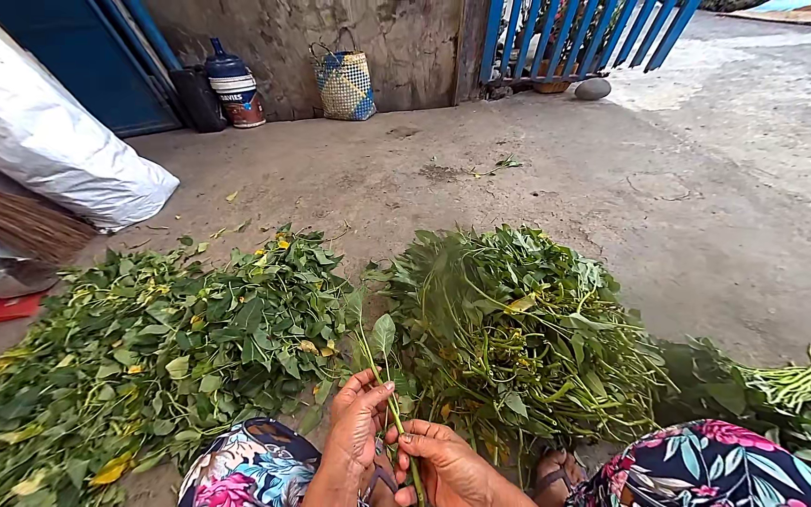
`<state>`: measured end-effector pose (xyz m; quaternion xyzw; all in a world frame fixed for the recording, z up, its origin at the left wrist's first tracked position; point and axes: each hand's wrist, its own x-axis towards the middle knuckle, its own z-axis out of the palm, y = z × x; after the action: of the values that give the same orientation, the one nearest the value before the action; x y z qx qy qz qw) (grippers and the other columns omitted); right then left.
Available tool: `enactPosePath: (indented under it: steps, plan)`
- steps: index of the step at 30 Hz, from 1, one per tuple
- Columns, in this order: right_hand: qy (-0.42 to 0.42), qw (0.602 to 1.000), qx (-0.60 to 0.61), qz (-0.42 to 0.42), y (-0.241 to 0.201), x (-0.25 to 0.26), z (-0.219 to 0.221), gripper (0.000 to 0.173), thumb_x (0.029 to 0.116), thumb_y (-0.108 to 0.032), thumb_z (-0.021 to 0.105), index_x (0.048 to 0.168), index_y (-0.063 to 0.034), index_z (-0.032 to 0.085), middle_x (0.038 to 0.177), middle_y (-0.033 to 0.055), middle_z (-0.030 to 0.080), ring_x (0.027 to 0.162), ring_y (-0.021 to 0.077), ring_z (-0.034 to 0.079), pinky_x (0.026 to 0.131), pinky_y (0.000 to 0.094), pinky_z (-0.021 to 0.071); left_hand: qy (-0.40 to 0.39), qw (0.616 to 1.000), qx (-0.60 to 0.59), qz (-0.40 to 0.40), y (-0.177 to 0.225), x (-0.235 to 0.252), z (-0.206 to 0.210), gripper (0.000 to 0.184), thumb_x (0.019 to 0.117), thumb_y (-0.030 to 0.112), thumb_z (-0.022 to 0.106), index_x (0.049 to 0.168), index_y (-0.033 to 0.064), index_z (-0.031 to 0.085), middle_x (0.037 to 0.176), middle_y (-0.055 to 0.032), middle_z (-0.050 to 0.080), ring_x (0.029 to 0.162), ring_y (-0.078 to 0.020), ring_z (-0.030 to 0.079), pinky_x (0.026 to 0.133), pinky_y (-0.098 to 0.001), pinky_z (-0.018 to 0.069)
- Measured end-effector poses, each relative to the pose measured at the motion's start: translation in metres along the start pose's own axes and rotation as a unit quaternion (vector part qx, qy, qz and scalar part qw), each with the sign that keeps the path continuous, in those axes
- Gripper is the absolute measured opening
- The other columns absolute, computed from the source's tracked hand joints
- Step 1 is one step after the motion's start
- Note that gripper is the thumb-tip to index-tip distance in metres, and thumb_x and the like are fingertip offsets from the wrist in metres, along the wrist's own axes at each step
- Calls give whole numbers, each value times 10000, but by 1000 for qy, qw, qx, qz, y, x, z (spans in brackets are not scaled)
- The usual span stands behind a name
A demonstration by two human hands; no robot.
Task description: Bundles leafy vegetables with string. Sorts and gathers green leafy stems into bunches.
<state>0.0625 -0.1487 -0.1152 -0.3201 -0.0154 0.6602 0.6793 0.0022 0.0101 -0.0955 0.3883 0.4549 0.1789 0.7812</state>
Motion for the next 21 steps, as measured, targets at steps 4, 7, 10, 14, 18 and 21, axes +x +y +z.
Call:
enactPosePath:
  steps: [4, 7, 10, 14, 18, 21]
  plan:
    - [43, 999, -32, -9, 2, 0, 4, 177, 1056, -112, 535, 1165, -18, 639, 808, 74, 656, 714, 198, 684, 678, 393, 625, 32, 990, 101, 95, -3, -2, 2, 446, 757, -134, 782, 1154, -25, 611, 971, -161, 650, 830, -242, 652, 661, -349, 575]
    - [67, 996, -57, -21, 5, 2, 5, 166, 1058, -107, 540, 1147, -12, 642, 812, 75, 664, 705, 195, 684, 665, 389, 623, 31, 978, 139, 153, -4, -2, 4, 428, 733, -156, 757, 1109, -23, 601, 908, -136, 658, 812, -216, 656, 687, -325, 573]
    - [74, 993, -83, -28, 7, 1, 5, 155, 1052, -104, 550, 1133, -12, 645, 808, 65, 667, 702, 188, 685, 657, 384, 622, 2, 980, 146, 135, -2, -1, 4, 395, 782, -149, 722, 1118, -20, 558, 883, -139, 686, 773, -208, 666, 625, -303, 536]
    - [72, 992, -96, -25, 7, -1, 4, 156, 1051, -116, 561, 1121, -10, 651, 808, 65, 671, 710, 188, 689, 671, 383, 626, -29, 996, 56, 68, 0, 0, 4, 378, 820, -187, 650, 1114, -38, 463, 994, -239, 682, 827, -345, 725, 615, -416, 622]
    - [54, 994, -90, -24, 3, -3, 5, 158, 1049, -116, 558, 1120, -12, 653, 810, 70, 674, 711, 190, 690, 666, 382, 625, -83, 992, -94, -34, 5, -5, 6, 276, 949, -135, 518, 1148, 13, 396, 977, -274, 702, 828, -426, 742, 717, -527, 640]
    - [31, 997, -66, -13, 0, -3, 5, 161, 1058, -136, 544, 1108, -24, 648, 809, 73, 670, 716, 193, 692, 665, 382, 624, -124, 976, -164, -67, 7, -10, 8, 158, 1017, -29, 440, 1151, 53, 462, 861, -195, 690, 753, -356, 738, 708, -513, 642]
